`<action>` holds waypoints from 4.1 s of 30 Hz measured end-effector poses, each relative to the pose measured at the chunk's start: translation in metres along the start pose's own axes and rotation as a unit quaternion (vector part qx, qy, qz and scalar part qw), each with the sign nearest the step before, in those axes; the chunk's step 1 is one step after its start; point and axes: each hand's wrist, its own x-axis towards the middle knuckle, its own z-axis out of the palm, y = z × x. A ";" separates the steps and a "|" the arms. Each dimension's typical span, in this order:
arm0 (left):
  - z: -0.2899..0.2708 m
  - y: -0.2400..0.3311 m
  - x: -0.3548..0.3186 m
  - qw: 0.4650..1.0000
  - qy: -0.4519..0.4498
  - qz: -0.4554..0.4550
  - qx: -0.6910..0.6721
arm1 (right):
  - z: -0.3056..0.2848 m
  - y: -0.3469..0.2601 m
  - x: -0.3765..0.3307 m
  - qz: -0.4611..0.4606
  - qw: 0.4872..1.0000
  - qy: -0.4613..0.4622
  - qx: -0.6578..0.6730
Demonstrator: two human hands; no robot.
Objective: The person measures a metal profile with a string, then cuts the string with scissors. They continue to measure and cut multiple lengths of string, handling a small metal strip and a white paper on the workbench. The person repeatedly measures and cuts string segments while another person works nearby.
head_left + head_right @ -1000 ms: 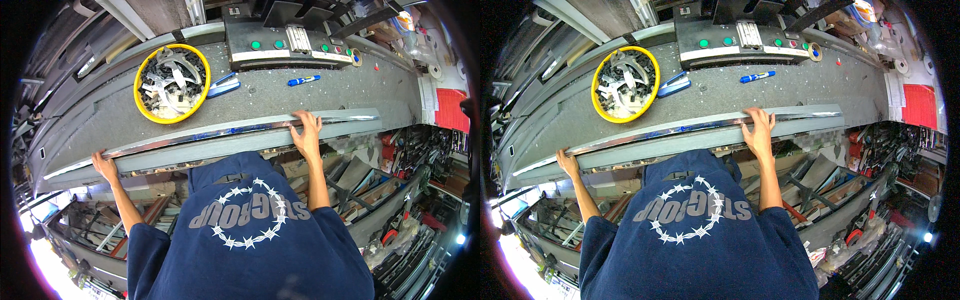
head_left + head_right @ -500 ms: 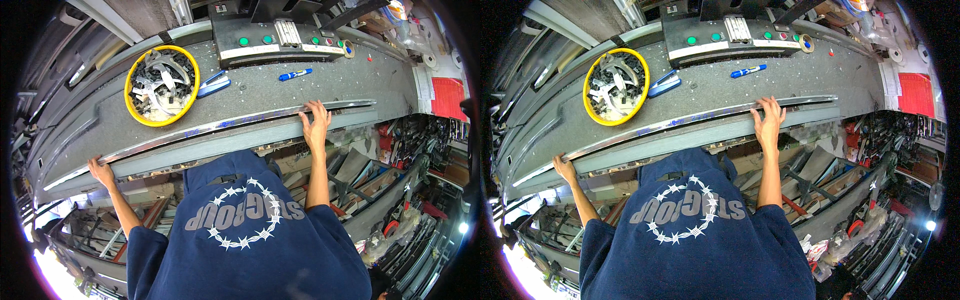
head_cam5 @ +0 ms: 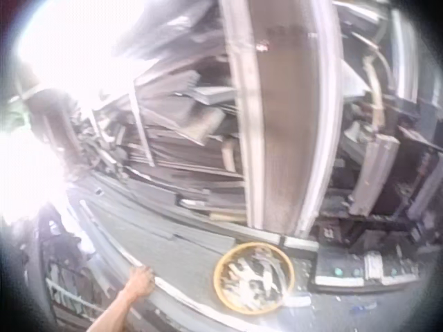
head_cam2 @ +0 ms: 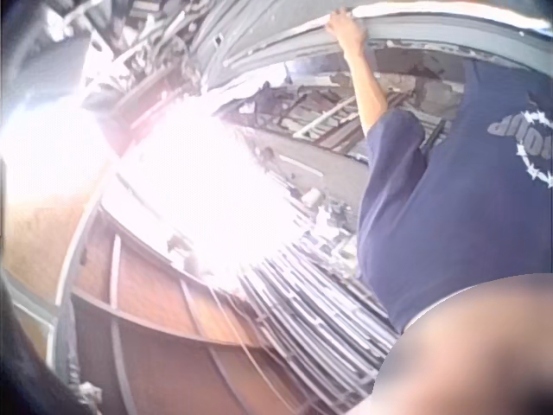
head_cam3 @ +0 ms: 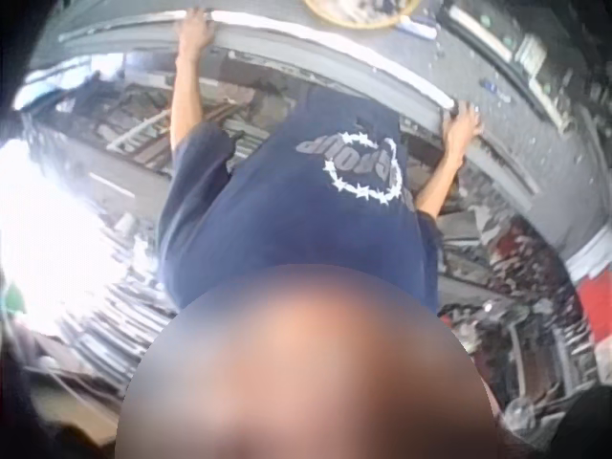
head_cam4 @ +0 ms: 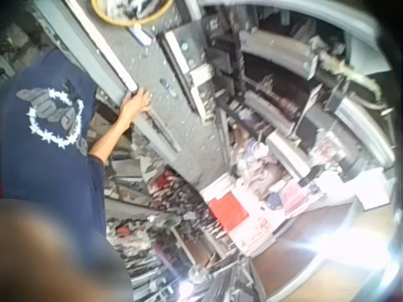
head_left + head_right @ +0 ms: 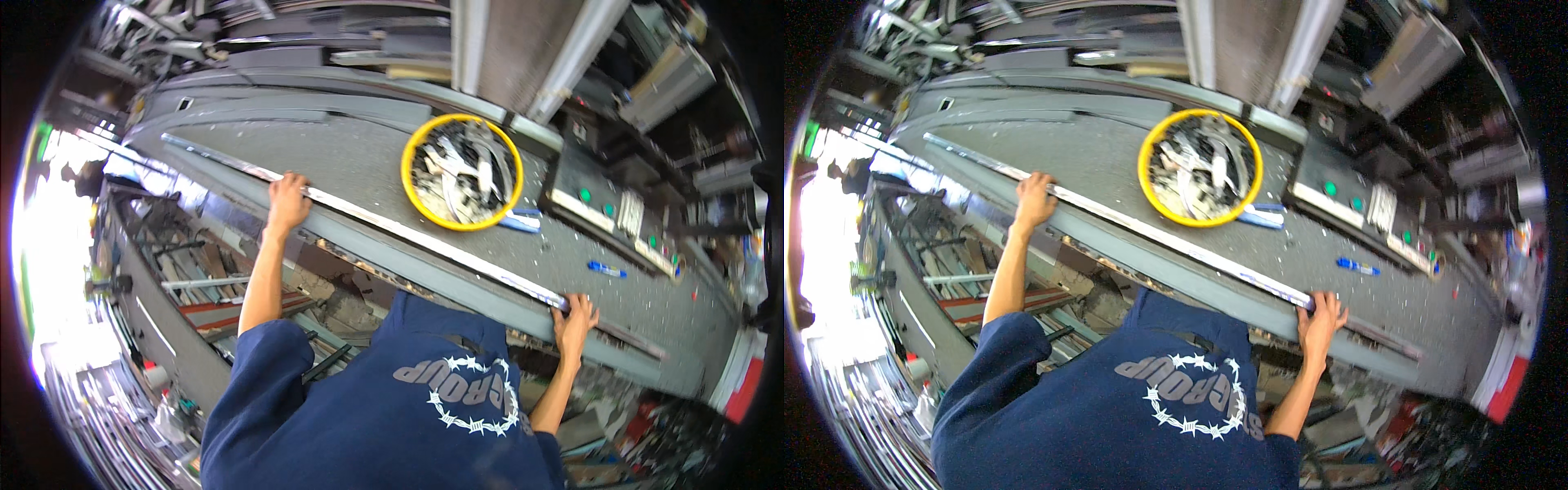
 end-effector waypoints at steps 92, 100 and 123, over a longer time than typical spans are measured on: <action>-0.066 0.056 0.007 0.971 -0.168 0.167 0.038 | -0.010 -0.056 0.026 -0.178 0.981 -0.069 0.044; -0.067 0.184 -0.039 0.964 -0.224 0.143 -0.010 | -0.025 -0.049 -0.001 -0.115 0.988 -0.067 0.080; -0.183 0.738 -0.273 0.151 -0.725 0.582 -0.335 | -0.146 0.301 -0.228 0.141 0.903 0.099 0.393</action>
